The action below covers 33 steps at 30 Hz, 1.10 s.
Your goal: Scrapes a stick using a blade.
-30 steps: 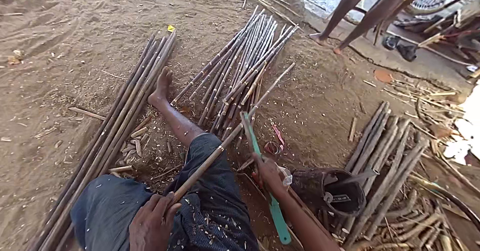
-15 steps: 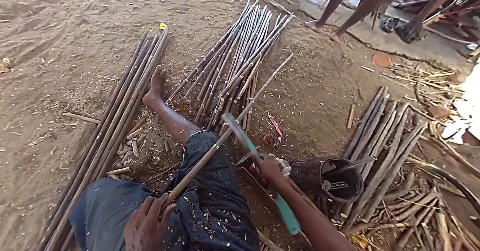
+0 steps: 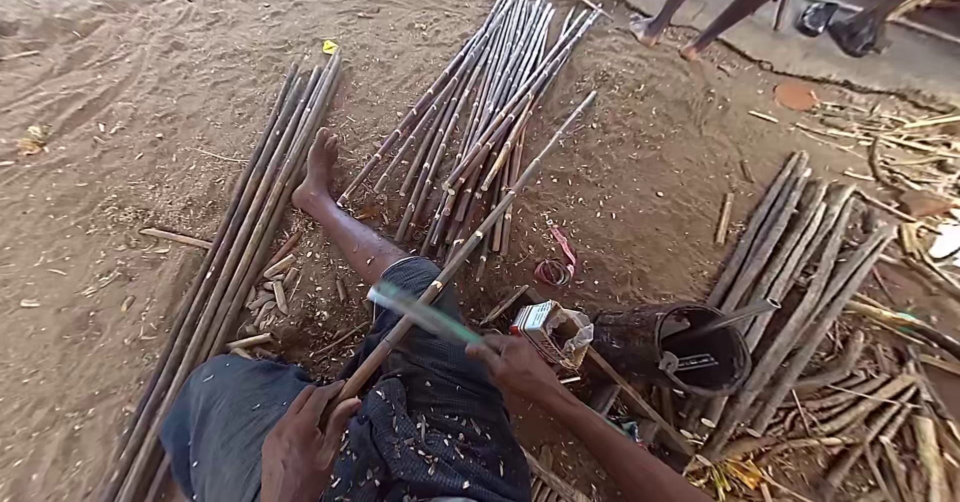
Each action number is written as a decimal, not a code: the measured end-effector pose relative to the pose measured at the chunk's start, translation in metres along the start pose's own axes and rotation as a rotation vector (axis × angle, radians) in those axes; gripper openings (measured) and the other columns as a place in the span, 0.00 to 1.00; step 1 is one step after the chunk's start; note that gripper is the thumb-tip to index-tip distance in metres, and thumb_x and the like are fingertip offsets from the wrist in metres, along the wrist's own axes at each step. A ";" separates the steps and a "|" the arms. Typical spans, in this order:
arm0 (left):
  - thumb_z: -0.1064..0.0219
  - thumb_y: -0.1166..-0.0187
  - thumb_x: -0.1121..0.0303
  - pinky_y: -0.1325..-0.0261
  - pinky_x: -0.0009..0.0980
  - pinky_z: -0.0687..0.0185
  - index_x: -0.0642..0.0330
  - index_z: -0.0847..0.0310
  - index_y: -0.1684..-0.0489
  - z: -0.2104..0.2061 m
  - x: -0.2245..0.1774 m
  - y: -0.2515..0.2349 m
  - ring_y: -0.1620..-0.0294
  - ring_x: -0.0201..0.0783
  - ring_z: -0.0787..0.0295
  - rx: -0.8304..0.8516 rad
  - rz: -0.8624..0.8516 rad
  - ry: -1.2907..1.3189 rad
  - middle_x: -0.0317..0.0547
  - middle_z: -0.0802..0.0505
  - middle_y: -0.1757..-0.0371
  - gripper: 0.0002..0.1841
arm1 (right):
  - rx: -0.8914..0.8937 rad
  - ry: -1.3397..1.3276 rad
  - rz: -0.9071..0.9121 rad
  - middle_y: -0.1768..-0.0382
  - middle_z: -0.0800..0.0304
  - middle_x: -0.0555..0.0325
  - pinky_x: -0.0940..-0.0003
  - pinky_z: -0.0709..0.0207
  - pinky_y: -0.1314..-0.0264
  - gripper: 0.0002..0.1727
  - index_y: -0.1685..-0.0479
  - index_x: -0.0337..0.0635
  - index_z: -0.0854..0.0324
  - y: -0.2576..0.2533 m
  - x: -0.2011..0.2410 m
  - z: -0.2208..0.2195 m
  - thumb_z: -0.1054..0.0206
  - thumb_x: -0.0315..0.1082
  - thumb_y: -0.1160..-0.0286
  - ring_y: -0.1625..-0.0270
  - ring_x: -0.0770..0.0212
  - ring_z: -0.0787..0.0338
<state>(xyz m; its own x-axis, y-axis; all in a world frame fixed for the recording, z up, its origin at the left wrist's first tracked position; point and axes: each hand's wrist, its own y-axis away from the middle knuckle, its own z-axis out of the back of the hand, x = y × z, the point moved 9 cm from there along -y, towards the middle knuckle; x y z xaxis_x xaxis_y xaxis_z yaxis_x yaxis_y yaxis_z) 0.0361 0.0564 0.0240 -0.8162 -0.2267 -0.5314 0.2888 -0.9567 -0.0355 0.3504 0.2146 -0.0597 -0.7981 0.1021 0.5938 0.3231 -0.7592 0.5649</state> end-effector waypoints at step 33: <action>0.33 0.19 0.56 0.89 0.23 0.31 0.62 0.09 0.56 -0.049 0.023 -0.025 0.92 0.29 0.26 0.693 0.485 0.853 0.41 0.11 0.82 0.16 | -0.212 -0.234 -0.086 0.74 0.16 0.53 0.52 0.19 0.63 0.32 0.58 0.40 0.15 -0.026 -0.025 0.009 0.46 0.62 0.13 0.72 0.55 0.15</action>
<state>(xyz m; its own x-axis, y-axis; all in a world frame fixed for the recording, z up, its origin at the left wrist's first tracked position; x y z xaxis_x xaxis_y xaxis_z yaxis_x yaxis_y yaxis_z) 0.0347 0.0837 -0.0285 -0.0276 -0.6472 -0.7618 -0.0700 -0.7590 0.6473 0.3666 0.2376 -0.0834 -0.6716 0.2983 0.6782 0.1266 -0.8557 0.5017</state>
